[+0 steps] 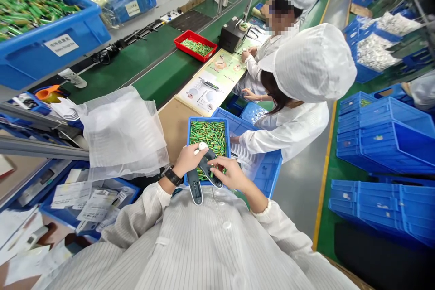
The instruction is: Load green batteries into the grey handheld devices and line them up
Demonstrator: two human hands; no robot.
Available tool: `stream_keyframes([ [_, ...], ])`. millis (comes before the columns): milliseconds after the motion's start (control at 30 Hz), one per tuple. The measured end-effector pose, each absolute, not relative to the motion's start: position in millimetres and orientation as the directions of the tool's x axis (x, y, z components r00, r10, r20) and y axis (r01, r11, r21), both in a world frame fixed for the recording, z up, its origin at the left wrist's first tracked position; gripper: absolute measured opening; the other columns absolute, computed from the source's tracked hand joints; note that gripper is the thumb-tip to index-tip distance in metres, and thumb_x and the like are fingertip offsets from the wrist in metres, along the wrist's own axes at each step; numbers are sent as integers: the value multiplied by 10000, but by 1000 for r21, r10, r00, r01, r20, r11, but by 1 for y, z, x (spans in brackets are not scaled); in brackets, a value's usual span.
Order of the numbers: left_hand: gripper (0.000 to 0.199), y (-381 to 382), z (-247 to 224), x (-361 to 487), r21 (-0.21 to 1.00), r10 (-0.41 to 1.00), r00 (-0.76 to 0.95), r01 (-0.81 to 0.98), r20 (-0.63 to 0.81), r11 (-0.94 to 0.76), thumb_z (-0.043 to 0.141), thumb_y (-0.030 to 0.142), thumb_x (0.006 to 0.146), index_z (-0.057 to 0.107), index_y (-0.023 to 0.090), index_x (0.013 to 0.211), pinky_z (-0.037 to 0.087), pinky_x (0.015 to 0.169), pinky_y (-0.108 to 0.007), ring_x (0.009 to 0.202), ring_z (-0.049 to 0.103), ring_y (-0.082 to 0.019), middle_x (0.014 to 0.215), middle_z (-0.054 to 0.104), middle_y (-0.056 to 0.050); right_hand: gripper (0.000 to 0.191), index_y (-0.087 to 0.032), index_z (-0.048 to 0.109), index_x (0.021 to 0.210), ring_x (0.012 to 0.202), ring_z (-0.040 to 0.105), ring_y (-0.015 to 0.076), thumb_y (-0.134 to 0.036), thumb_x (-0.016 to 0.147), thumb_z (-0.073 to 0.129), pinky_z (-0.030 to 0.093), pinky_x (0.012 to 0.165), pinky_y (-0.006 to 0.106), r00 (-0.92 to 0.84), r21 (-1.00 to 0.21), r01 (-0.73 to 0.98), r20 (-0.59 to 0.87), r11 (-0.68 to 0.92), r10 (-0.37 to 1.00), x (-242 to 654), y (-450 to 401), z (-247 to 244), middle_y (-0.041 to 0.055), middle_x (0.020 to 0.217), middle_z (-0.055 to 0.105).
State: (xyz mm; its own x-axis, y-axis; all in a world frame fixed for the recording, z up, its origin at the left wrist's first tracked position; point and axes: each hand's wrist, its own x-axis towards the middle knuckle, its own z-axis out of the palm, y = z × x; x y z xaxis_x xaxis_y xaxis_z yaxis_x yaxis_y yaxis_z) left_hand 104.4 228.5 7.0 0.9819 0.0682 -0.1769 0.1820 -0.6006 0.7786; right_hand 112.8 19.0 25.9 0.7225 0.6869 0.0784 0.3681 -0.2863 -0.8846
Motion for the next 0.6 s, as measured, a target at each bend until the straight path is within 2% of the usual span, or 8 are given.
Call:
stream_keyframes([
  [100, 423, 223, -5, 97, 818, 43, 970, 225, -239, -529, 516, 559, 890, 640, 183, 741, 378, 556, -262, 618, 595, -169, 682, 663, -17, 134, -202, 668, 1004, 638, 582, 123, -280, 898, 642, 474, 635, 258, 742, -915, 310, 63, -258, 667, 99, 22, 16, 7, 798, 664],
  [200, 433, 220, -17, 90, 847, 24, 942, 313, -336, -429, 517, 571, 879, 636, 178, 741, 390, 506, -254, 542, 575, -153, 637, 635, -9, 103, -202, 689, 894, 699, 594, 136, -301, 886, 664, 495, 665, 273, 770, -913, 321, 98, -250, 630, 79, 20, 5, 36, 848, 648],
  [300, 436, 217, -24, 83, 845, 19, 906, 401, -422, -352, 533, 587, 862, 641, 176, 764, 406, 458, -250, 479, 556, -142, 603, 614, -2, 143, -217, 697, 998, 926, 629, 181, -298, 905, 625, 537, 745, 297, 786, -913, 306, 83, -269, 613, 59, 13, -3, 95, 1093, 609],
  [433, 441, 214, -35, 75, 835, 30, 865, 492, -501, -246, 566, 608, 834, 632, 176, 778, 430, 410, -254, 456, 549, -143, 605, 607, -2, 374, -244, 619, 1223, 1208, 569, 244, -335, 867, 689, 531, 954, 397, 767, -893, 326, 58, -311, 640, 45, 4, -14, 128, 1296, 546],
  [500, 445, 214, -41, 74, 834, 48, 856, 513, -515, -203, 577, 615, 826, 621, 177, 758, 431, 393, -251, 449, 543, -142, 585, 592, 2, 405, -244, 607, 1241, 1221, 572, 245, -337, 859, 704, 514, 1002, 426, 762, -874, 376, 104, -307, 639, 45, 4, -22, 132, 1297, 557],
  [600, 453, 216, -49, 73, 842, 83, 856, 517, -511, -156, 589, 620, 819, 624, 174, 747, 429, 381, -245, 439, 529, -136, 562, 575, 9, 281, -239, 649, 1168, 1185, 611, 233, -298, 894, 657, 530, 989, 417, 770, -852, 437, 188, -288, 610, 46, 10, -32, 132, 1256, 604],
])
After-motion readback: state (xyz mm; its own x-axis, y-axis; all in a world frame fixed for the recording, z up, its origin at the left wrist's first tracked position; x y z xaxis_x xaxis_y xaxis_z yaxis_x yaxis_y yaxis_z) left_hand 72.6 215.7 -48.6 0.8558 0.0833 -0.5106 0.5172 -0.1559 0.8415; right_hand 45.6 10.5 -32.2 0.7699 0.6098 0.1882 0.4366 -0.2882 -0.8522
